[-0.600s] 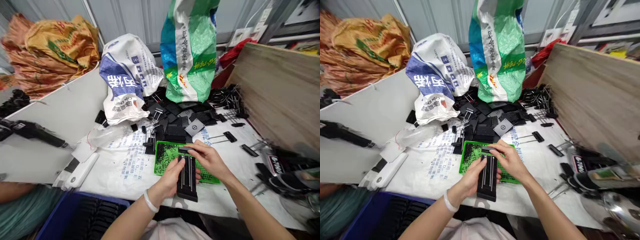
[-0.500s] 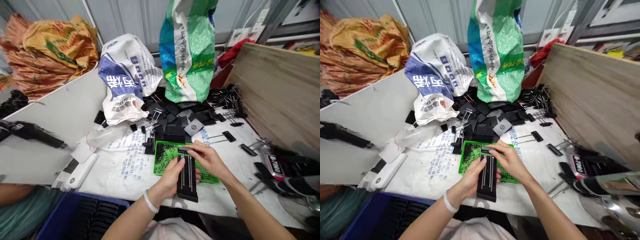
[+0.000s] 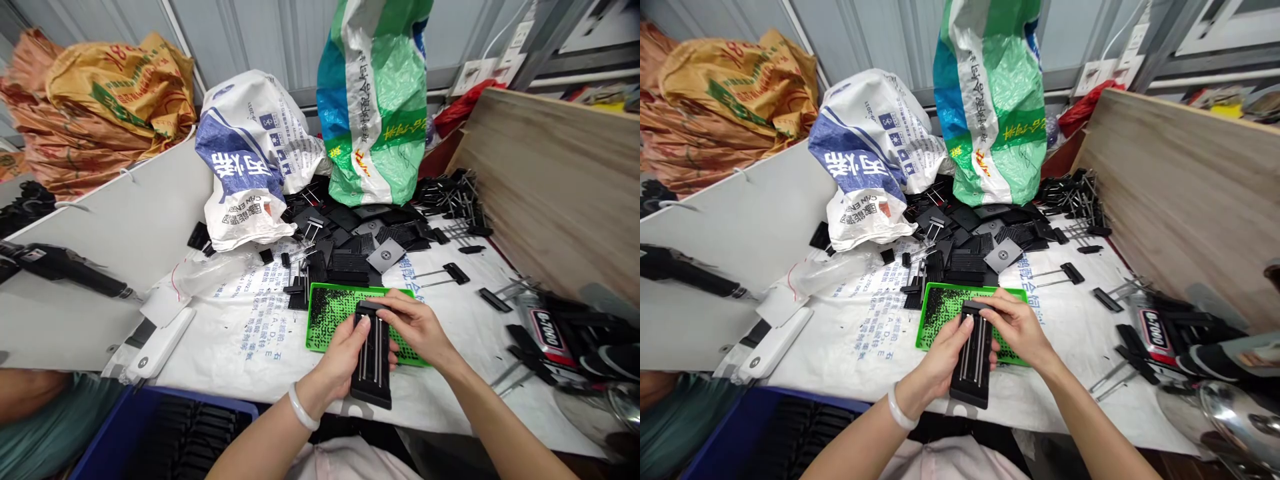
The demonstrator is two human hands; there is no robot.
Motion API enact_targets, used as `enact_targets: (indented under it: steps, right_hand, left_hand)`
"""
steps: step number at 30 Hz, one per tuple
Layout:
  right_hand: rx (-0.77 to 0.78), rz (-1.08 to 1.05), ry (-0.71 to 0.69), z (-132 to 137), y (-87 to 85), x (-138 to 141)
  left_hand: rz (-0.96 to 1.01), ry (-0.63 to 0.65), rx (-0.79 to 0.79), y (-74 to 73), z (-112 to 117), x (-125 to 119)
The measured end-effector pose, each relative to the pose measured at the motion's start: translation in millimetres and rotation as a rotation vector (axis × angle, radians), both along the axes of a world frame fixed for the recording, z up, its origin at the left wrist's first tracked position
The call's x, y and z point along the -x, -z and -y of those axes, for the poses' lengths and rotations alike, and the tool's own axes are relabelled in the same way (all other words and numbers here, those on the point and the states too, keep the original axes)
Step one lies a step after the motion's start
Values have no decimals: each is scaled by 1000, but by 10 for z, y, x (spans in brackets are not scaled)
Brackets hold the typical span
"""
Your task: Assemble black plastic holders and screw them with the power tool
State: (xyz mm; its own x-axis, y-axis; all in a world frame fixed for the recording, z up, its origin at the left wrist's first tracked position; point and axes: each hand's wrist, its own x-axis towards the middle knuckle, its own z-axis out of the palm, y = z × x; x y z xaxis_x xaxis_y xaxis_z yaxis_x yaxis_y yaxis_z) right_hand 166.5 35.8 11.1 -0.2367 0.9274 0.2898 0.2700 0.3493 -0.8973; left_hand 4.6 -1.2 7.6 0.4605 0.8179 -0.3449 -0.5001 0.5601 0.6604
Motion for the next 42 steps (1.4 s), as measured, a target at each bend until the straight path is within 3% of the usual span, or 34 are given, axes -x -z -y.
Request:
enact_targets:
  steps: [5, 13, 21, 28, 32, 34, 37, 39, 42]
  right_hand:
    - [-7, 31, 16, 24, 42, -15]
    - [-29, 181, 145, 63, -45, 77]
    - [343, -198, 16, 147, 89, 167]
    - [240, -259, 34, 169, 61, 307]
    - [300, -246, 108, 170, 84, 381]
    - [232, -156, 88, 95, 86, 372]
    - [-48, 209, 45, -263, 57, 184]
    - [-281, 577, 199, -631, 18, -51]
    - [-347, 741, 247, -1118, -41, -395]
  left_hand:
    - [-11, 4, -42, 27, 13, -9]
    - [-191, -71, -147, -7, 26, -57]
    - [-140, -88, -162, -4, 21, -12]
    - [-110, -164, -173, 18, 9, 0]
    - [-100, -141, -129, 9, -23, 26]
    - [-110, -166, -129, -3, -54, 55]
    - [-98, -195, -105, -36, -110, 111]
    - [-72, -219, -86, -59, -141, 144]
    - [-43, -270, -36, -70, -166, 185]
